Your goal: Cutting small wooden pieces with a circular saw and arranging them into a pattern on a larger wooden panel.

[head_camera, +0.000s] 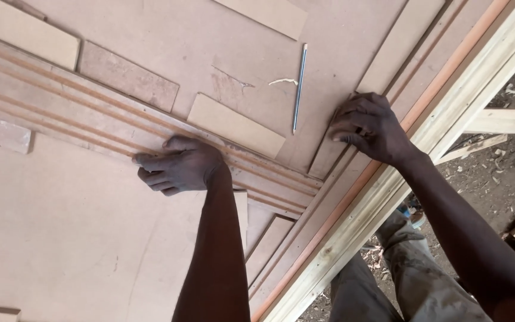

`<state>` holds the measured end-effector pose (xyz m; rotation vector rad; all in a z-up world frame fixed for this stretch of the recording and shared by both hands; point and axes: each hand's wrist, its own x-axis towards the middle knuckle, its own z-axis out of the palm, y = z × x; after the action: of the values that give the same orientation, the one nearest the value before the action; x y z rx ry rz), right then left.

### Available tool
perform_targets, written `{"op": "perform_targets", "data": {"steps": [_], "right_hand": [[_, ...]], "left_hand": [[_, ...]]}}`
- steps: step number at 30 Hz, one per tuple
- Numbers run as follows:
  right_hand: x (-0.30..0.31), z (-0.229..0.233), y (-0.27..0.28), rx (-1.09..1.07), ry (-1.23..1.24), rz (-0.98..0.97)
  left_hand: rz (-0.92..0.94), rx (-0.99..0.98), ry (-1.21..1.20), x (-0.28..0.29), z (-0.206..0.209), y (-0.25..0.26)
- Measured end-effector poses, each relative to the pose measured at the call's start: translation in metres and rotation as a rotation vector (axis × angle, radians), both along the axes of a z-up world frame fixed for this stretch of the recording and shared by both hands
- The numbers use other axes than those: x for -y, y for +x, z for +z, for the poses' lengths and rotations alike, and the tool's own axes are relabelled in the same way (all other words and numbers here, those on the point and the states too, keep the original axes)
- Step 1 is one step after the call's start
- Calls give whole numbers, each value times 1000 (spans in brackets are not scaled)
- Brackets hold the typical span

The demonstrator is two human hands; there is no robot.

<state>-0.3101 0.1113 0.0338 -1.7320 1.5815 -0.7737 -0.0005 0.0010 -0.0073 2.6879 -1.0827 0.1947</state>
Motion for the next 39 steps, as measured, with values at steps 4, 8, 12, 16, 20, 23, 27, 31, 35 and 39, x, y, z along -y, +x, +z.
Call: {"op": "perform_targets", "data": {"steps": [4,8,12,16,20,23,27,31,35,39], "right_hand": [[0,9,3,-112,29,49],[-11,5,6,-147,-12,84],[-5,1,0,-234,-90,120],[-13,-11,8,-194,-48,129],[-16,-18,14,-236,-10,173],[-15,-20,9,-215,1,183],[-3,-2,6,-210,-4,216],[-1,11,4,-308,10,216],[-4,5,-12,-357,17,137],[12,16,-7,-311,10,233]], "left_hand": [[5,-39,32,1,4,0],[-2,-35,31,-2,5,-1],[9,36,13,-1,-5,2],[11,-97,59,2,7,1],[24,-86,85,3,14,-1],[20,-94,98,4,16,-5],[34,-76,77,5,13,-5],[26,-84,86,4,14,-4],[21,-69,63,3,11,-3],[23,-93,86,3,13,-3]]}}
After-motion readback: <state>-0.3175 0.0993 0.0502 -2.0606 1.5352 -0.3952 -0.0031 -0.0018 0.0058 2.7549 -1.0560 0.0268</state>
